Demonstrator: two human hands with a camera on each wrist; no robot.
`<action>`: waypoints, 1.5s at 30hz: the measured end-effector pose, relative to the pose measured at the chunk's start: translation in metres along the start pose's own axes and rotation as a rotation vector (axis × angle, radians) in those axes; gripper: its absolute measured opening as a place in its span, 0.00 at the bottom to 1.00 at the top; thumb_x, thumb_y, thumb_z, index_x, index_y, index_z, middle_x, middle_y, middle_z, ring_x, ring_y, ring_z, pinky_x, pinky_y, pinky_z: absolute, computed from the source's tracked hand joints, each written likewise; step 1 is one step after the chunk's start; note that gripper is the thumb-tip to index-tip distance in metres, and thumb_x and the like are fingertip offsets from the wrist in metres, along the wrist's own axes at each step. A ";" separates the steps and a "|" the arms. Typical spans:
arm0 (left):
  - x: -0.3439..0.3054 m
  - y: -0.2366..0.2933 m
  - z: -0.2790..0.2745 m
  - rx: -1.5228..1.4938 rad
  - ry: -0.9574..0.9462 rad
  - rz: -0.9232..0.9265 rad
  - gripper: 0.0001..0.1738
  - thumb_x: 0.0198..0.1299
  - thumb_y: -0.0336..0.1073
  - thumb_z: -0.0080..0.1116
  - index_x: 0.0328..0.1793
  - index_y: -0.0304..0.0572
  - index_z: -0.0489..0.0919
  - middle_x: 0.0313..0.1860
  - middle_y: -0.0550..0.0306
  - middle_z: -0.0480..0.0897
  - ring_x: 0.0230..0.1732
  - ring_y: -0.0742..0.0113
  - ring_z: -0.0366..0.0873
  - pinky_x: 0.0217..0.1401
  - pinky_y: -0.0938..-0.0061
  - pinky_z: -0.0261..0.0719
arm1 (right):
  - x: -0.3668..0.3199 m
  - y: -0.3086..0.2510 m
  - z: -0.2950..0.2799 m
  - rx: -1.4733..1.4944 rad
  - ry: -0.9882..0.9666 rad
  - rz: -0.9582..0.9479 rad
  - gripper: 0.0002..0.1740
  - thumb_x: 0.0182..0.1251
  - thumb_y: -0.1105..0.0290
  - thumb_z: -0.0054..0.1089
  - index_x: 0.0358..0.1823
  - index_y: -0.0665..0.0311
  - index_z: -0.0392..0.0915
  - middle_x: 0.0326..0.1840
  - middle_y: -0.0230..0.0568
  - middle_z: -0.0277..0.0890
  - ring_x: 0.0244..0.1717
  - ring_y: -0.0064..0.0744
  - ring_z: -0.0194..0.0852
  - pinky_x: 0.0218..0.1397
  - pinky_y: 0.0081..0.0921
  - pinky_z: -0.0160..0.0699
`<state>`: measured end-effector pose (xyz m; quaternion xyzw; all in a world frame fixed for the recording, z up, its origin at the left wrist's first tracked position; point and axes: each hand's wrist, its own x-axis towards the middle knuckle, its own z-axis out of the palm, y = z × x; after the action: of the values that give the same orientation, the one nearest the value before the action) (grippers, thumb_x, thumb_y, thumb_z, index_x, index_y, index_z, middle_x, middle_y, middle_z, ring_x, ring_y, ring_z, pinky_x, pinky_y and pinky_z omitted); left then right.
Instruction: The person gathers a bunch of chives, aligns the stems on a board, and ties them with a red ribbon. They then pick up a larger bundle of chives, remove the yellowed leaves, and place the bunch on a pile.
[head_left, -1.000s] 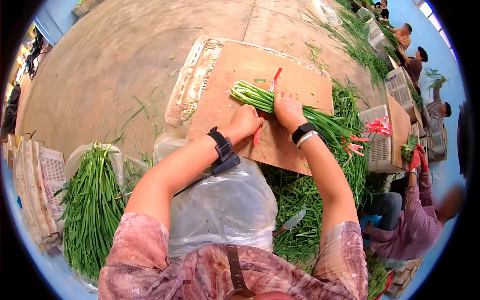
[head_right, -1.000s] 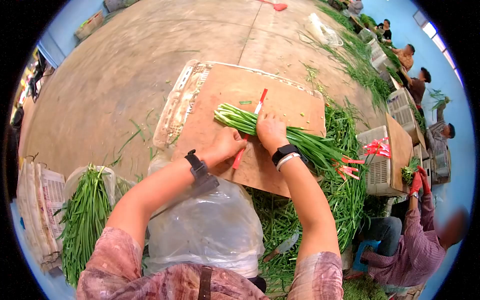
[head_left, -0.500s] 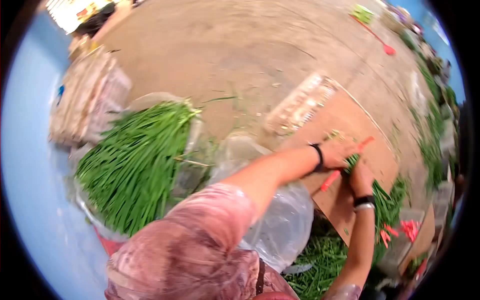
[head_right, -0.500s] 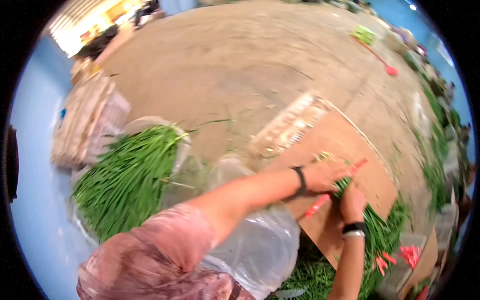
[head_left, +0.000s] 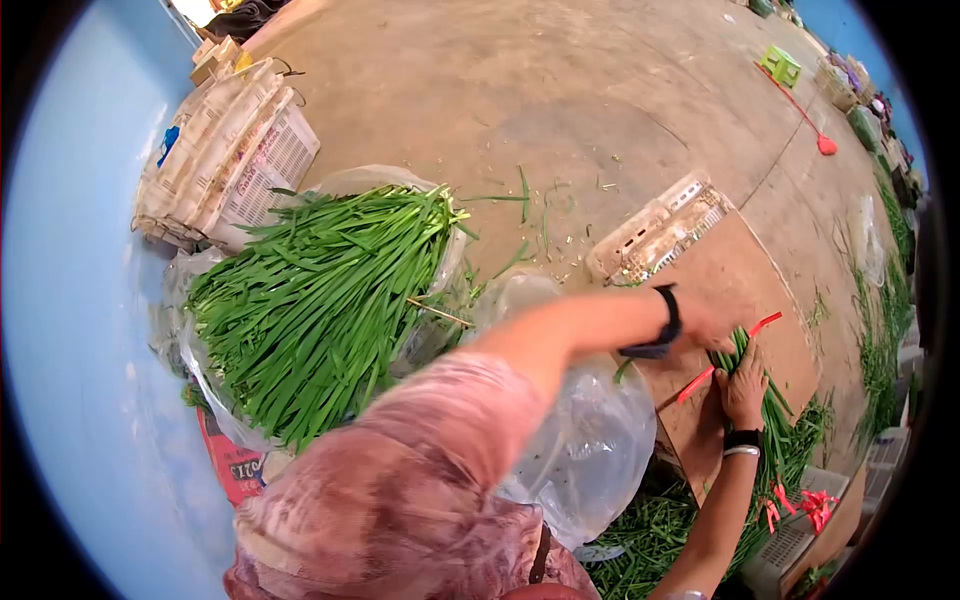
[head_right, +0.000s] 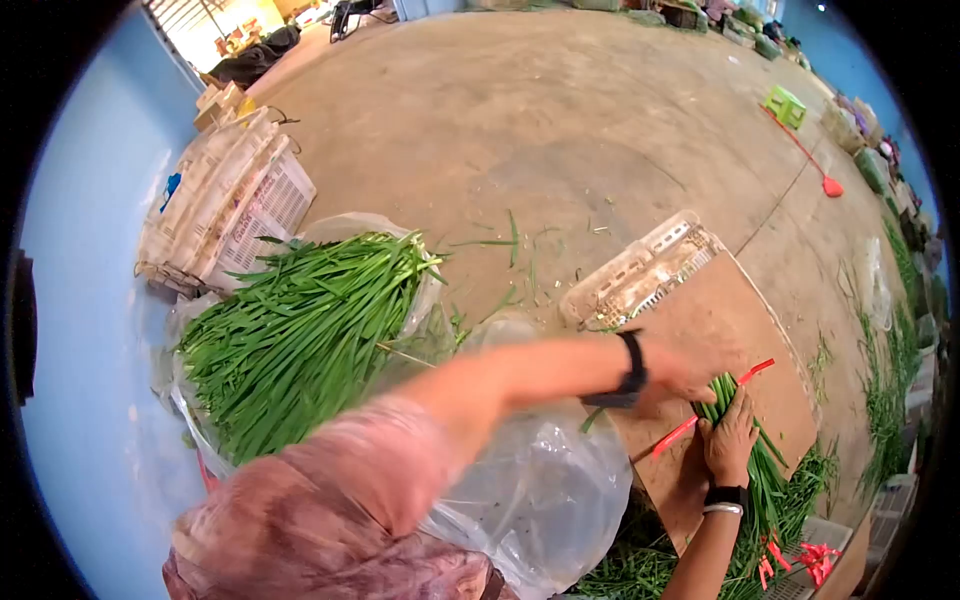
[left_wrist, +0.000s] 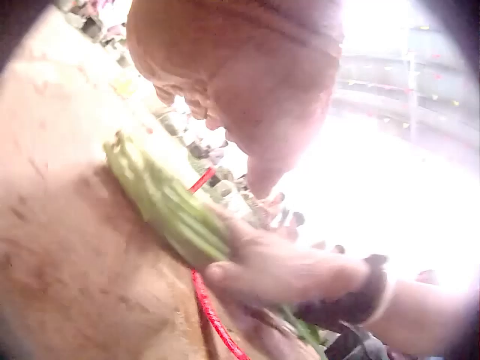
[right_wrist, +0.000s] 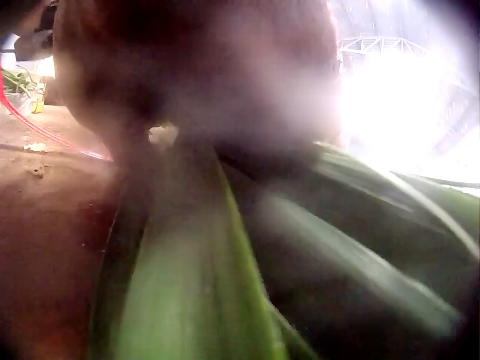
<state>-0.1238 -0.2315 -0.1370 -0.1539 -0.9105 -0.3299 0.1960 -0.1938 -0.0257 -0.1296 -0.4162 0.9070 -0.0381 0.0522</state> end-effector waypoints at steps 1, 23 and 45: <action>-0.016 0.021 -0.038 0.052 0.034 -0.013 0.41 0.49 0.45 0.66 0.69 0.37 0.65 0.68 0.41 0.66 0.70 0.47 0.61 0.72 0.60 0.59 | 0.001 -0.004 -0.005 -0.012 -0.006 0.015 0.52 0.57 0.61 0.64 0.76 0.61 0.38 0.77 0.54 0.43 0.76 0.55 0.42 0.70 0.64 0.44; -0.329 0.061 -0.240 1.037 -0.352 -1.333 0.39 0.41 0.49 0.70 0.58 0.32 0.75 0.71 0.33 0.55 0.75 0.41 0.47 0.71 0.42 0.49 | -0.043 -0.078 -0.052 0.208 0.307 -0.081 0.51 0.50 0.76 0.67 0.74 0.63 0.45 0.63 0.62 0.62 0.61 0.60 0.64 0.61 0.46 0.67; -0.401 0.034 -0.322 -0.036 0.385 -1.321 0.33 0.32 0.30 0.70 0.46 0.14 0.73 0.36 0.42 0.80 0.36 0.57 0.78 0.37 0.65 0.78 | -0.028 -0.312 -0.093 1.319 -0.378 -0.299 0.20 0.66 0.72 0.57 0.55 0.78 0.70 0.45 0.46 0.79 0.45 0.30 0.79 0.47 0.22 0.79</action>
<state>0.3232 -0.4802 -0.0755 0.4916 -0.7568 -0.4167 0.1094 0.0466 -0.2049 -0.0001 -0.4175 0.6029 -0.5144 0.4447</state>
